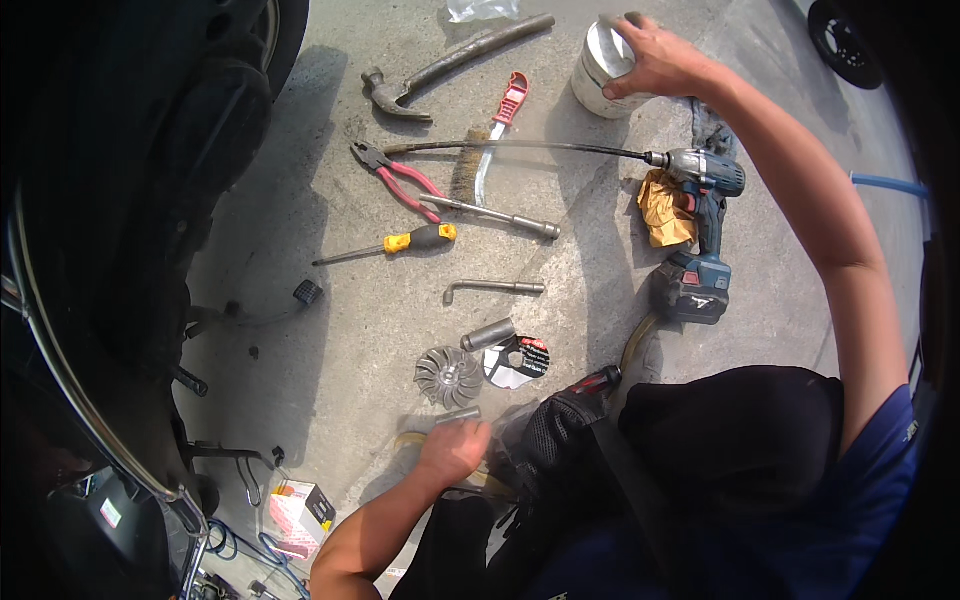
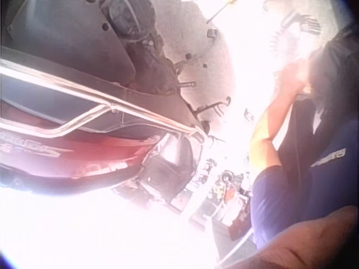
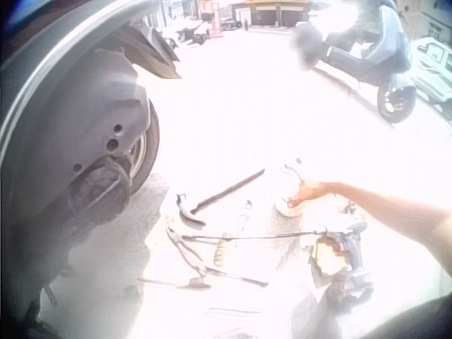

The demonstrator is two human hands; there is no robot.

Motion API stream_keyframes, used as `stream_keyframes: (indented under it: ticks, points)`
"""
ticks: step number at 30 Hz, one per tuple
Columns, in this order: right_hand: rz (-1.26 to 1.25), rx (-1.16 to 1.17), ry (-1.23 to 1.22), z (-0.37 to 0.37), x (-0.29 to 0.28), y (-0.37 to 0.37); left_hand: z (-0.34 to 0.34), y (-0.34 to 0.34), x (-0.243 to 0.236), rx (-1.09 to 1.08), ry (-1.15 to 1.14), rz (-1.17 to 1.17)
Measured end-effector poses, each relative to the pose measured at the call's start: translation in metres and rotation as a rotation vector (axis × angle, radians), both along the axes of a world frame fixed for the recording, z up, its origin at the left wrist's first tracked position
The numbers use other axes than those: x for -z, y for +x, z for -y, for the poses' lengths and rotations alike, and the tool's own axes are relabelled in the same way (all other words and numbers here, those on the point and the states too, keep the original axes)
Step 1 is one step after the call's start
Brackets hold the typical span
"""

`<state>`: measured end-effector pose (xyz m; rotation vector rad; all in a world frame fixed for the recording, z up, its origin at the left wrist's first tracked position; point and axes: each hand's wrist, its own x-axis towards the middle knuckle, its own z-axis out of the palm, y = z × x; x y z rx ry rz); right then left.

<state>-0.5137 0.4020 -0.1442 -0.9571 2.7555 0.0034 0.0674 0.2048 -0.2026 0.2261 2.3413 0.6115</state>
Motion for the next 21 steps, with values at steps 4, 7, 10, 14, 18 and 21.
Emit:
stream_keyframes:
  ticks: [4, 7, 10, 14, 18, 21]
  points:
    - [-0.109, -0.043, -0.107, -0.004, 0.014, -0.013, 0.025, -0.008, -0.008, -0.338, -0.093, -0.151]
    - [-0.115, -0.040, -0.111, -0.011, 0.018, -0.024, 0.041, -0.026, -0.012, -0.517, -0.190, -0.331]
    - [-0.108, -0.036, -0.099, -0.016, 0.022, -0.033, 0.047, -0.040, -0.015, -0.539, -0.222, -0.315]
    - [-0.099, -0.025, -0.100, -0.018, 0.028, -0.038, 0.045, -0.053, -0.017, -0.488, -0.207, -0.186]
    - [-0.089, -0.014, -0.110, -0.018, 0.032, -0.042, 0.042, -0.064, -0.016, -0.372, -0.251, -0.018]
    - [-0.061, 0.013, -0.121, -0.023, 0.029, -0.045, 0.037, -0.069, -0.016, -0.381, -0.255, 0.049]
